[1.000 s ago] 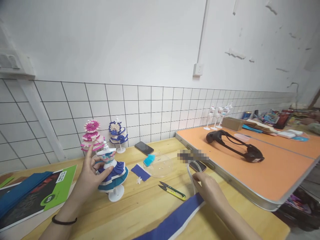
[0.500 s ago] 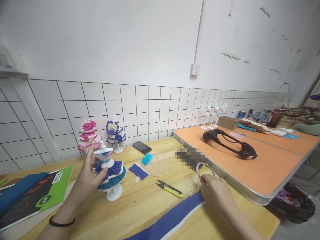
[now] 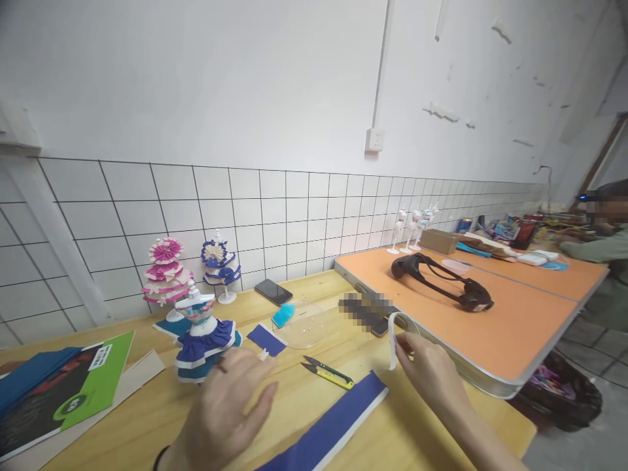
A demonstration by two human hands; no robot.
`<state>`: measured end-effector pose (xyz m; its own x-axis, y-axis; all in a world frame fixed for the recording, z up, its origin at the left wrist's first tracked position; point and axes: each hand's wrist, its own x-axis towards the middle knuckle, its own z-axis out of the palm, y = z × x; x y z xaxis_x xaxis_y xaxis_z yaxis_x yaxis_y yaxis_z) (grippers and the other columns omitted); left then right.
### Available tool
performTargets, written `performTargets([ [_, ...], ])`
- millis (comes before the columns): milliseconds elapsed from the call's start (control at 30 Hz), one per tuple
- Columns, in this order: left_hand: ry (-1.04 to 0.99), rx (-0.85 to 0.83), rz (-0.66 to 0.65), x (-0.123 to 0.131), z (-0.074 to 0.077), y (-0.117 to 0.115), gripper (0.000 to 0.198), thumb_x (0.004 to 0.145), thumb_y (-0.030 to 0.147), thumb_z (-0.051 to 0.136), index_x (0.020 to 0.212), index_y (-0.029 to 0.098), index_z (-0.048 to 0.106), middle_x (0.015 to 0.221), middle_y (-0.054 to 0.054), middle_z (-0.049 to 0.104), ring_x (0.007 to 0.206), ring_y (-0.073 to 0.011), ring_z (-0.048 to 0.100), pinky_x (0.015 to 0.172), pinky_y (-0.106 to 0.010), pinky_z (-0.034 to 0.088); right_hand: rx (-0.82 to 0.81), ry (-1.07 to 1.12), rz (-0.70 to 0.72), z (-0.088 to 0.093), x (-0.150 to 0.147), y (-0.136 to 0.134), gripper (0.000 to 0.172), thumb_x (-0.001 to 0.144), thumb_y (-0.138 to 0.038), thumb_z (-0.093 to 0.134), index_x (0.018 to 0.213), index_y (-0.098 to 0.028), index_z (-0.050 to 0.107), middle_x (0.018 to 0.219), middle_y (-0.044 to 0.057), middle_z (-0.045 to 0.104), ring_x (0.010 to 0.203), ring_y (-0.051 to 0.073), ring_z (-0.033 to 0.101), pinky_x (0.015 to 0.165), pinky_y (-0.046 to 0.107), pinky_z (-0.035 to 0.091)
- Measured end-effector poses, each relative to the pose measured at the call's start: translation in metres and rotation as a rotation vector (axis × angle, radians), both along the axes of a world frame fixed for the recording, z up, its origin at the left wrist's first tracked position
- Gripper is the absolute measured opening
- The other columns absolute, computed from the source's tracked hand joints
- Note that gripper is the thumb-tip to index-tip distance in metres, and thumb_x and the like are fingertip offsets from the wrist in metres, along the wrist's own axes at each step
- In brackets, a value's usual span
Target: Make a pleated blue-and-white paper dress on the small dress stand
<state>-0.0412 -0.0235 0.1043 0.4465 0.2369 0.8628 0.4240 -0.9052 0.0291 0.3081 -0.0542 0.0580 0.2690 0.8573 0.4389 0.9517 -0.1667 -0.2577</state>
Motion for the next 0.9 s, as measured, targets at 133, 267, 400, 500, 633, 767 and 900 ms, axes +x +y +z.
performTargets([
  [133,-0.006,-0.657,-0.105,0.027,0.000,-0.015,0.022,0.086,0.029,0.048,0.096,0.018,0.064,0.079,-0.008,0.068,0.076,-0.0215,0.060,0.072,-0.033,0.045,0.405,-0.081,0.229,0.026,-0.043,-0.005,0.014,0.085,-0.032,0.050,0.083,-0.022,0.059,0.074,0.005,0.068,0.069,0.022,0.063,0.065,0.033,0.044],
  [267,-0.228,-1.442,-0.274,0.039,0.000,-0.018,0.050,0.084,0.057,0.040,0.080,0.014,0.064,0.070,-0.009,0.068,0.064,-0.0170,0.059,0.062,-0.028,0.044,0.678,-0.229,0.480,0.054,-0.095,-0.004,0.005,0.084,-0.015,0.056,0.084,-0.020,0.056,0.071,0.003,0.068,0.066,0.017,0.062,0.068,0.033,0.042],
  [400,-0.378,-1.765,-0.457,0.042,0.002,-0.016,0.055,0.066,0.069,0.055,0.065,0.013,0.057,0.056,-0.007,0.064,0.049,-0.0130,0.055,0.053,-0.024,0.039,0.769,-0.256,0.597,0.071,-0.129,0.002,0.015,0.081,-0.008,0.058,0.091,-0.019,0.056,0.075,0.005,0.070,0.069,0.018,0.065,0.070,0.034,0.041],
  [500,-0.442,-1.754,-0.490,0.035,0.009,-0.016,0.044,0.063,0.056,0.067,0.060,0.014,0.056,0.053,-0.005,0.063,0.048,-0.0116,0.055,0.053,-0.023,0.039,0.802,-0.273,0.628,0.073,-0.137,0.009,0.016,0.080,-0.007,0.058,0.091,-0.019,0.056,0.075,0.004,0.071,0.068,0.018,0.065,0.069,0.034,0.040],
  [633,-0.493,-1.666,-0.430,0.025,0.019,-0.016,0.029,0.068,0.040,0.069,0.061,0.013,0.057,0.056,-0.004,0.063,0.052,-0.0105,0.054,0.058,-0.023,0.042,0.796,-0.271,0.625,0.069,-0.139,0.015,0.016,0.080,-0.008,0.059,0.091,-0.020,0.057,0.075,0.003,0.071,0.067,0.017,0.066,0.068,0.033,0.040],
  [767,-0.487,-1.701,-0.382,0.021,0.022,-0.014,0.030,0.069,0.043,0.065,0.068,0.015,0.054,0.055,-0.002,0.063,0.050,-0.0102,0.053,0.055,-0.023,0.041,0.810,-0.283,0.622,0.066,-0.139,0.019,0.015,0.080,-0.008,0.060,0.090,-0.019,0.056,0.073,0.004,0.071,0.067,0.017,0.067,0.068,0.033,0.040],
  [900,-0.495,-1.783,-0.388,0.022,0.019,-0.015,0.038,0.069,0.053,0.062,0.072,0.016,0.052,0.053,-0.002,0.062,0.048,-0.0105,0.054,0.053,-0.023,0.041,0.814,-0.270,0.622,0.064,-0.142,0.019,0.016,0.079,-0.007,0.062,0.088,-0.019,0.056,0.072,0.003,0.071,0.065,0.017,0.066,0.067,0.033,0.039],
])
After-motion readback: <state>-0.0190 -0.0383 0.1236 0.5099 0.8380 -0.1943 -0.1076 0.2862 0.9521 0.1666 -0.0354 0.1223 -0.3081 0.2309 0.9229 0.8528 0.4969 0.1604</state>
